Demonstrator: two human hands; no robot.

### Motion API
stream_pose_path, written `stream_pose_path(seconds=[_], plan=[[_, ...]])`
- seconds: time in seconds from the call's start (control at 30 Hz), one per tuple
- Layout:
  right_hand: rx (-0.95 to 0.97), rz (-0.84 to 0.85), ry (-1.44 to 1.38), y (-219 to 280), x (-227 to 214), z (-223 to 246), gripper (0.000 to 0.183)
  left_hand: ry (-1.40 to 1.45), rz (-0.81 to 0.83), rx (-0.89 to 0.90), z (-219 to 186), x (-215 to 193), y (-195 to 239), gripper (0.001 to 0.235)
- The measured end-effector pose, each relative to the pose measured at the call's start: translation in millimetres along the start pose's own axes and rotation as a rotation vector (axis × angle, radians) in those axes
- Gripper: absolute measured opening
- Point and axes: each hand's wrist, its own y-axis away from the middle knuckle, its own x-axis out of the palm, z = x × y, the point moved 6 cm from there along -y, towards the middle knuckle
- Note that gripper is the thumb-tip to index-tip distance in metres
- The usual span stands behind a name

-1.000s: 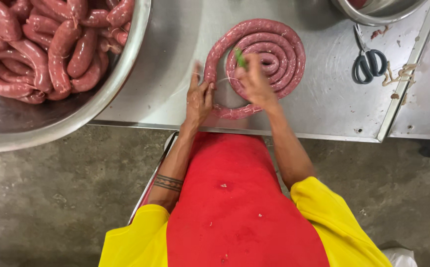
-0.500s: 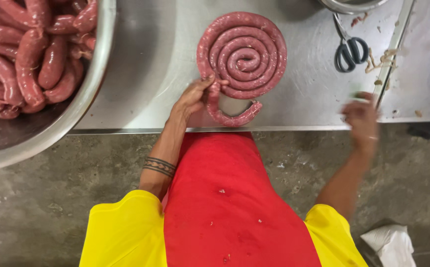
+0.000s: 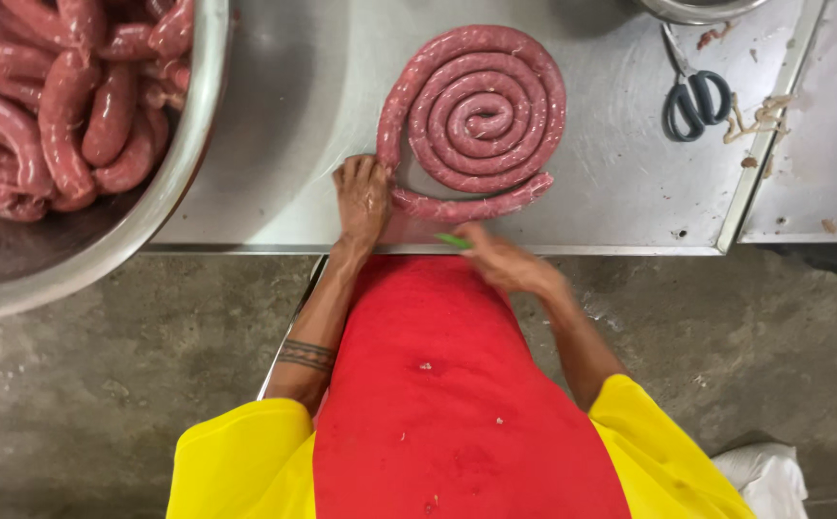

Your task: The person coils several long sausage links into a spiral on a metal table and ties them together with string, using a small plastic tool and scissors to manage the string.

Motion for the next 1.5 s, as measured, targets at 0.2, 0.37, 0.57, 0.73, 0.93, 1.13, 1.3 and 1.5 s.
stream_pose_path(seconds=[0.2,0.37,0.57,0.73,0.93,1.13,1.3,1.5], plan=[[-0.266,-0.106,-0.892,-180.2,10.4,92.5,0.021,1.718,0.132,-0.579,34.0,44.9,17.4,0.034],[-0.395,-0.636,-1.234,-267.6,-162.2,58.7,0.022,1.153,0.230,-0.415,16.6,16.4,6.4,0.048],[-0.594,-0.669,-0.895,-59.2,-319.6,11.8,0.012,0.286,0.116,0.263,-9.1,-18.5,-11.7,0.034],[-0.354,-0.799,-0.858,75.1,-262.0,24.4,0.014,0.915,0.627,-0.209,12.9,29.0,-14.0,0.027],[0.288,-0.243,-0.214,9.4,-77.9,-50.0,0.038,1.321,0.103,-0.633,17.8,9.6,-8.1,0.020],[-0.254,-0.422,0.494,-129.2,-70.4,113.3,0.037,-0.082,-0.416,0.078,-23.0,-79.1,-5.5,0.014],[-0.353,0.115,0.054,-137.1,-25.3,158.0,0.038,0.135,-0.461,-0.131,11.1,-64.8,4.4,0.021],[-0.889,-0.537,-1.329,-3.4,-169.6,62.7,0.024,0.244,-0.005,-0.240,52.9,34.4,0.5,0.019]])
